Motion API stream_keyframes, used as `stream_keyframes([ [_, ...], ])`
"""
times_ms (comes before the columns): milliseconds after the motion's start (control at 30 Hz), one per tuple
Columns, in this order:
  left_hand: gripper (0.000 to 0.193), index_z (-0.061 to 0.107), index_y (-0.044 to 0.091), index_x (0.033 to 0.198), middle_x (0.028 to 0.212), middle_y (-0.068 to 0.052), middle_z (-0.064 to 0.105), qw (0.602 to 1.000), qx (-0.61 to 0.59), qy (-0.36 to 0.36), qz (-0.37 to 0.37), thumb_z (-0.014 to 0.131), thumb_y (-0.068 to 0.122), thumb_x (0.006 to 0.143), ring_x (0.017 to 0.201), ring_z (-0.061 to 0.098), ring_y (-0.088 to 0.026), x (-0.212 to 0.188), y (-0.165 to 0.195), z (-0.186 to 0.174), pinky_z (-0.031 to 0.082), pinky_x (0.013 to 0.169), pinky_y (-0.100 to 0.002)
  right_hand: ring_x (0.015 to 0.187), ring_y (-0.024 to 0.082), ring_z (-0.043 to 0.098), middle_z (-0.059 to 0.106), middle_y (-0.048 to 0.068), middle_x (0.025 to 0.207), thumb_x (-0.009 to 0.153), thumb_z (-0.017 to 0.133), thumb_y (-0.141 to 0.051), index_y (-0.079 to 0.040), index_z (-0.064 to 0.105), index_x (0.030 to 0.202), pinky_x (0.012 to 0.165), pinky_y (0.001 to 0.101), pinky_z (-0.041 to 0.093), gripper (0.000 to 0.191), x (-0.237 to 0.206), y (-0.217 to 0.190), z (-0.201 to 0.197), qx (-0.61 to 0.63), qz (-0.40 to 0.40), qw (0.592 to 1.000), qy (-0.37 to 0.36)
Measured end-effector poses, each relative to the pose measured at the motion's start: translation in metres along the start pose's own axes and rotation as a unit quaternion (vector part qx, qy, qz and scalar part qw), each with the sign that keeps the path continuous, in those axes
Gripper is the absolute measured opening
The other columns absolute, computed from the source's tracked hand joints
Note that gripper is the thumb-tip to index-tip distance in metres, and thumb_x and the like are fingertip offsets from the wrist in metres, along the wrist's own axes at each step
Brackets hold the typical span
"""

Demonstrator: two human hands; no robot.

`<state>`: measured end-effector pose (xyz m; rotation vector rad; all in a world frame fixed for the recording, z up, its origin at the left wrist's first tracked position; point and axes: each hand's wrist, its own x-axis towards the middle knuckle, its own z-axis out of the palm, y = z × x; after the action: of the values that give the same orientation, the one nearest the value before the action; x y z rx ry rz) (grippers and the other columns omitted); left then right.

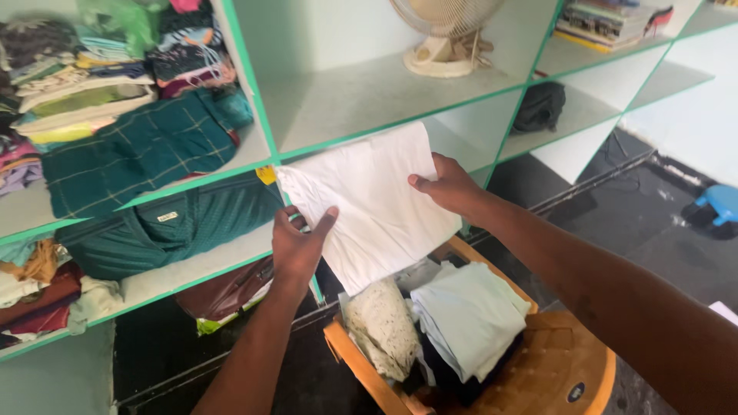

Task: The person lifts stacks of folded clothes from a bedroom shelf compartment and places them onto a plastic chair, then picks the stacks back up and returns them to the shelf, repeating the transfer between the shelf and the chair.

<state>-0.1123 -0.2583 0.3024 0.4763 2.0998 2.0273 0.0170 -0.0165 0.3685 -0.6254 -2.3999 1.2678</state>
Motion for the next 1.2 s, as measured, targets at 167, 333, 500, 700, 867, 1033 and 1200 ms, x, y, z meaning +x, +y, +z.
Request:
stream_keyframes([
  [167, 0.077, 0.048, -0.007, 0.128, 0.114, -0.016, 0.071, 0.999, -0.039, -0.035, 0.008, 0.089, 0.032, 0.076, 0.098, 0.07, -0.017, -0.009, -0.029, 0.038, 0.057, 0.085, -0.029, 0.103, 0.017, 0.071, 0.075, 0.008, 0.119, 0.094, 0.068, -0.026, -0.005, 0.061, 0.131, 0.09, 0.0357, 0.055, 0.043, -0.021, 0.036, -0.019, 0.02, 0.058, 0.998, 0.006],
  [333, 0.071, 0.054, -0.005, 0.126, 0.116, -0.015, 0.069, 0.994, -0.038, -0.098, -0.038, 0.088, 0.032, 0.076, 0.102, 0.068, -0.021, -0.017, -0.046, 0.07, 0.055, 0.088, -0.032, 0.1, 0.018, 0.073, 0.076, 0.01, 0.116, 0.094, 0.069, -0.026, -0.003, 0.061, 0.129, 0.088, 0.0372, 0.056, 0.042, -0.033, 0.067, -0.031, -0.001, 0.09, 0.995, 0.046],
  [500, 0.072, 0.049, 0.002, 0.128, 0.119, -0.01, 0.064, 0.982, 0.026, -0.135, -0.128, 0.091, 0.034, 0.079, 0.107, 0.062, -0.019, -0.02, -0.065, 0.101, 0.049, 0.093, -0.032, 0.1, 0.019, 0.072, 0.075, 0.012, 0.116, 0.096, 0.069, -0.029, -0.003, 0.061, 0.129, 0.088, 0.0382, 0.056, 0.043, -0.039, 0.096, -0.051, -0.055, 0.118, 0.99, 0.056],
  [700, 0.07, 0.048, -0.005, 0.131, 0.123, -0.019, 0.069, 0.953, -0.152, -0.195, -0.177, 0.085, 0.025, 0.079, 0.111, 0.066, -0.025, -0.037, -0.137, 0.154, 0.052, 0.095, -0.035, 0.102, 0.025, 0.073, 0.073, 0.013, 0.117, 0.093, 0.069, -0.03, -0.007, 0.059, 0.133, 0.091, 0.0429, 0.056, 0.048, -0.056, 0.153, -0.055, -0.108, 0.219, 0.967, 0.077],
  [867, 0.078, 0.036, -0.003, 0.143, 0.138, -0.02, 0.06, 0.948, -0.138, -0.174, -0.229, 0.08, 0.027, 0.086, 0.123, 0.06, -0.026, -0.076, -0.193, 0.187, 0.048, 0.104, -0.036, 0.105, 0.031, 0.071, 0.071, 0.019, 0.118, 0.092, 0.071, -0.029, -0.004, 0.06, 0.13, 0.093, 0.0462, 0.054, 0.046, -0.066, 0.219, -0.039, -0.179, 0.229, 0.955, 0.067],
  [1033, 0.077, 0.03, 0.004, 0.15, 0.143, -0.018, 0.054, 0.931, -0.024, -0.173, -0.322, 0.07, 0.032, 0.091, 0.125, 0.058, -0.026, -0.11, -0.232, 0.21, 0.048, 0.104, -0.04, 0.106, 0.037, 0.07, 0.069, 0.023, 0.118, 0.092, 0.07, -0.025, -0.002, 0.055, 0.132, 0.091, 0.0497, 0.053, 0.048, -0.082, 0.286, -0.035, -0.213, 0.201, 0.956, 0.024],
  [1200, 0.075, 0.041, -0.002, 0.147, 0.132, -0.025, 0.062, 0.926, -0.019, -0.164, -0.339, 0.073, 0.036, 0.091, 0.106, 0.064, -0.029, -0.128, -0.279, 0.227, 0.052, 0.087, -0.043, 0.113, 0.039, 0.069, 0.07, 0.023, 0.12, 0.088, 0.071, -0.023, -0.004, 0.05, 0.137, 0.095, 0.0474, 0.053, 0.057, -0.083, 0.343, -0.034, -0.18, 0.18, 0.967, 0.011],
])
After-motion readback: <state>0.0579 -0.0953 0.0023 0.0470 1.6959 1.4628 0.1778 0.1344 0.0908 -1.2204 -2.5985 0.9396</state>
